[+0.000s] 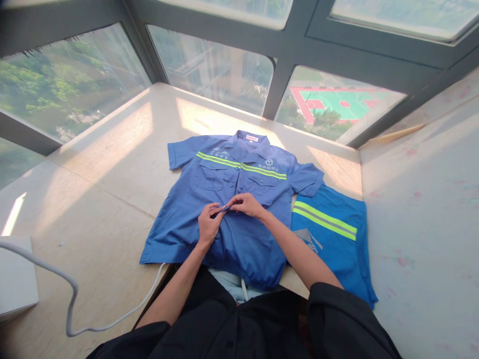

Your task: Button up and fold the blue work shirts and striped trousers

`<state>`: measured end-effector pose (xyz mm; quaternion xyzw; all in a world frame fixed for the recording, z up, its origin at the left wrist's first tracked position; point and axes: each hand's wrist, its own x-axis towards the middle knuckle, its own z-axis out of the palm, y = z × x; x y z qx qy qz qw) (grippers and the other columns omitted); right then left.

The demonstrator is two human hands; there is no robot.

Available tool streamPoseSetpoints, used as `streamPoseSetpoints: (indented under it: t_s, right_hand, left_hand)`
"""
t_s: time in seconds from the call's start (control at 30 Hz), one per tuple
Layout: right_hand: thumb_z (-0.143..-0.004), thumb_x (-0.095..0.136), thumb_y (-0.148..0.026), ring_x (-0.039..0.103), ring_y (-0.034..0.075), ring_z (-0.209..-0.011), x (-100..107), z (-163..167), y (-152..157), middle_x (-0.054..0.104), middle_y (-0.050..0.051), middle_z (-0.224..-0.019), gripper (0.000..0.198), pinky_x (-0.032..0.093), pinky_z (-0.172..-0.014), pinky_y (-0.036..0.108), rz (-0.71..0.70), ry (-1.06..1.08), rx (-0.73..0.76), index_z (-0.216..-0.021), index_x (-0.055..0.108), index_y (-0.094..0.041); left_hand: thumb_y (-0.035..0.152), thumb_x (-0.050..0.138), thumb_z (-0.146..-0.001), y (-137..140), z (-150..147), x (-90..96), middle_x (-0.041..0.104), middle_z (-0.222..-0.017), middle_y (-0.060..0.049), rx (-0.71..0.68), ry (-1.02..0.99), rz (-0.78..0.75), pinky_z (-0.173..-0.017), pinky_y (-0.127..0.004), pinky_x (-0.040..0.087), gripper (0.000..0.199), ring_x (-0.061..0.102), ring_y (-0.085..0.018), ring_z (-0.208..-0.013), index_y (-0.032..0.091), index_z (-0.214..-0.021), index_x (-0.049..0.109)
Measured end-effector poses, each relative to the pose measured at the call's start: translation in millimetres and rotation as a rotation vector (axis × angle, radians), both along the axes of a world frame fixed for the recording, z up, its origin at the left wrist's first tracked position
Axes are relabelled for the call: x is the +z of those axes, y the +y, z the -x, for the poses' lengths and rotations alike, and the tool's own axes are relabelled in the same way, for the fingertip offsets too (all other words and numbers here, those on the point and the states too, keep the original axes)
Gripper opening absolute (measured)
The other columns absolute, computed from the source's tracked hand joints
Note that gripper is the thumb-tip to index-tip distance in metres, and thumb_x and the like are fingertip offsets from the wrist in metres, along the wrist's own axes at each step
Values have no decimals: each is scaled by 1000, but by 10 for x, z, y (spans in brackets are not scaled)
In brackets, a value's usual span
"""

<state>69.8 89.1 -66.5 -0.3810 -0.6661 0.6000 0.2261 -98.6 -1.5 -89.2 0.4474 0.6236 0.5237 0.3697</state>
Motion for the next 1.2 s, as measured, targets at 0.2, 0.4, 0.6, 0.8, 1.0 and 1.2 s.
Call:
streamPoseSetpoints:
  t_s: [0.2, 0.4, 0.6, 0.8, 1.0, 1.2]
  right_hand:
    - [-79, 64, -21, 64, 14, -69, 38, 30, 29, 73, 1, -76, 14, 49, -67, 25, -200, -80, 45, -85, 76, -17]
    - [-86, 57, -16, 64, 15, -75, -66, 38, -63, 72, 2, -84, 15, 48, -72, 26, -404, -147, 36, -91, 70, -18]
    - [-88, 54, -12, 63, 16, -82, -149, 90, -116, 70, 3, -90, 15, 47, -77, 27, -511, -247, 24, -97, 64, -19]
    - [-86, 54, -8, 63, 17, -84, -142, 149, -104, 69, 4, -91, 17, 45, -77, 27, -520, -291, 13, -97, 61, -18]
    - [-87, 52, -9, 61, 19, -85, -129, 183, -158, 67, 6, -93, 16, 46, -79, 29, -540, -296, -39, -98, 60, -18]
    - [-86, 59, -23, 51, 11, -62, 25, 163, -377, 61, 12, -117, 19, 50, -73, 30, -537, -191, -351, -104, 62, -17]
  left_hand:
    - [20, 71, -77, 28, 8, 1, 78, -89, -4, 0, 21, 31, -88, -36, 57, 23, 75, -22, -88, 20, -99, 63]
    - [18, 70, -78, 25, 7, 16, 77, -89, -4, -6, 59, 31, -90, -37, 56, 20, 74, -23, -89, 21, -97, 65]
    - [16, 70, -76, 54, 25, 55, 76, -86, -4, -31, 69, 42, -82, -34, 57, 17, 74, -22, -85, 20, -92, 66]
    - [23, 72, -74, 99, 108, 118, 76, -85, -6, -112, -43, 141, -77, -31, 56, 23, 74, -21, -81, 17, -95, 64]
    - [33, 78, -69, 136, 162, 172, 76, -83, -7, -132, -126, 186, -73, -29, 54, 34, 73, -22, -81, 16, -94, 64]
    - [35, 77, -69, 127, 118, 147, 75, -81, -7, -66, -167, 177, -69, -27, 53, 35, 72, -20, -75, 15, -95, 64]
